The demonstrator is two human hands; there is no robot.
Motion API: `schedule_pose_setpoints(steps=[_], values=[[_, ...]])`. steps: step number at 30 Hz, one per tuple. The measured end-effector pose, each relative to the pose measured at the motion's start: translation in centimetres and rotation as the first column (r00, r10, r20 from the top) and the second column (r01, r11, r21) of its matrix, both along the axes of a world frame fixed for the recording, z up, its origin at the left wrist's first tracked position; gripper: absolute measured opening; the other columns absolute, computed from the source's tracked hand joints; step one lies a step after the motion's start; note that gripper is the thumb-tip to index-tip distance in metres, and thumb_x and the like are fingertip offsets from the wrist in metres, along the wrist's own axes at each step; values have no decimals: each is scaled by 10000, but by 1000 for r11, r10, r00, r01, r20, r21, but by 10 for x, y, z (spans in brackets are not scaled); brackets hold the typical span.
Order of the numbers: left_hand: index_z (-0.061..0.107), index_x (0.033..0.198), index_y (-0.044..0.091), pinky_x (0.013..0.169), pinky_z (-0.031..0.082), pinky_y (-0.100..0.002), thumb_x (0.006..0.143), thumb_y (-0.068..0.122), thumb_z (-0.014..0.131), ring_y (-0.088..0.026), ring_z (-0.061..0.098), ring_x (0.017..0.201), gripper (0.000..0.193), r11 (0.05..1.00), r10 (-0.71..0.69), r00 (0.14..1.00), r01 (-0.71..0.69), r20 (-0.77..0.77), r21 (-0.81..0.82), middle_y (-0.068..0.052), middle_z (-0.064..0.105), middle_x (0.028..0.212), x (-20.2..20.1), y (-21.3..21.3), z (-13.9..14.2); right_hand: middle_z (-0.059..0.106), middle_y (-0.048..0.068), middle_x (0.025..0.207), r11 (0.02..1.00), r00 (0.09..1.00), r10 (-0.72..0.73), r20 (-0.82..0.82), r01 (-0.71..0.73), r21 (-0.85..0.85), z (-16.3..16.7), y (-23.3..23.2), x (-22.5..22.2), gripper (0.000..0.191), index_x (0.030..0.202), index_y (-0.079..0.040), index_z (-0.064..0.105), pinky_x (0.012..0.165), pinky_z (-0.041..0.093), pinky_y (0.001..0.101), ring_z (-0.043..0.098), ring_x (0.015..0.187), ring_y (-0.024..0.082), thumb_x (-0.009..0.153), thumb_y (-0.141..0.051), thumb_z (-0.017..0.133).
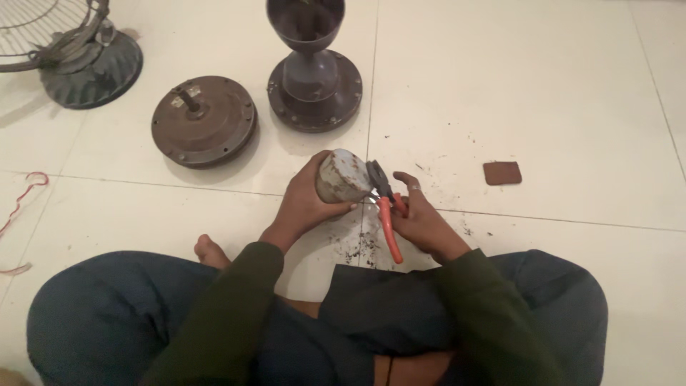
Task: The person sits on the floor working on an electric pedestal fan motor. They first work by hand around the fan's motor housing and base, then pick up a small cylindrical motor component and use pliers to pry and work at its parts, handling wires on the component.
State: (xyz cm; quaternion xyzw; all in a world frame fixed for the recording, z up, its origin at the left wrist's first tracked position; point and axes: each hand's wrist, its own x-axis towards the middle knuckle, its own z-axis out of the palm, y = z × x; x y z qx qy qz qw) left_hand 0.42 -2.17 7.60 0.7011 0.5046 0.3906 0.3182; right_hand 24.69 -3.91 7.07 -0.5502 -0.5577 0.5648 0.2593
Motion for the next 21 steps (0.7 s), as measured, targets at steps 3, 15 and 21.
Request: schedule_pose_setpoints(steps=[3, 15, 21], values=[[523, 1387, 32, 1023, 526, -392, 599, 280, 948, -306, 677, 1201, 929, 1000, 9, 1000, -9, -19, -3, -164, 683, 1272, 1, -1, 4, 702, 74, 933, 989, 985, 12, 171, 13, -146, 9, 0, 4, 785, 1556, -162, 292, 597, 478, 317, 602, 735, 133, 883, -219, 691], [539, 1365, 29, 1040, 525, -388, 598, 271, 943, -301, 676, 1209, 900, 999, -28, 999, 28, -17, 15, -166, 682, 1278, 4, -7, 10, 618, 60, 767, 969, 941, 183, 284, -125, -211, -18, 5, 12, 573, 1314, -55, 660, 452, 401, 311, 524, 549, 137, 877, -415, 751], [523, 1381, 31, 1040, 519, -392, 615, 264, 950, -311, 667, 1221, 908, 1000, 7, 1000, -7, -31, 11, -173, 676, 1286, 2, -5, 6, 705, 74, 798, 986, 923, 44, 382, 22, -166, -40, 8, 17, 407, 1205, -52, 684, 583, 537, 325, 671, 656, 155, 930, -351, 688]])
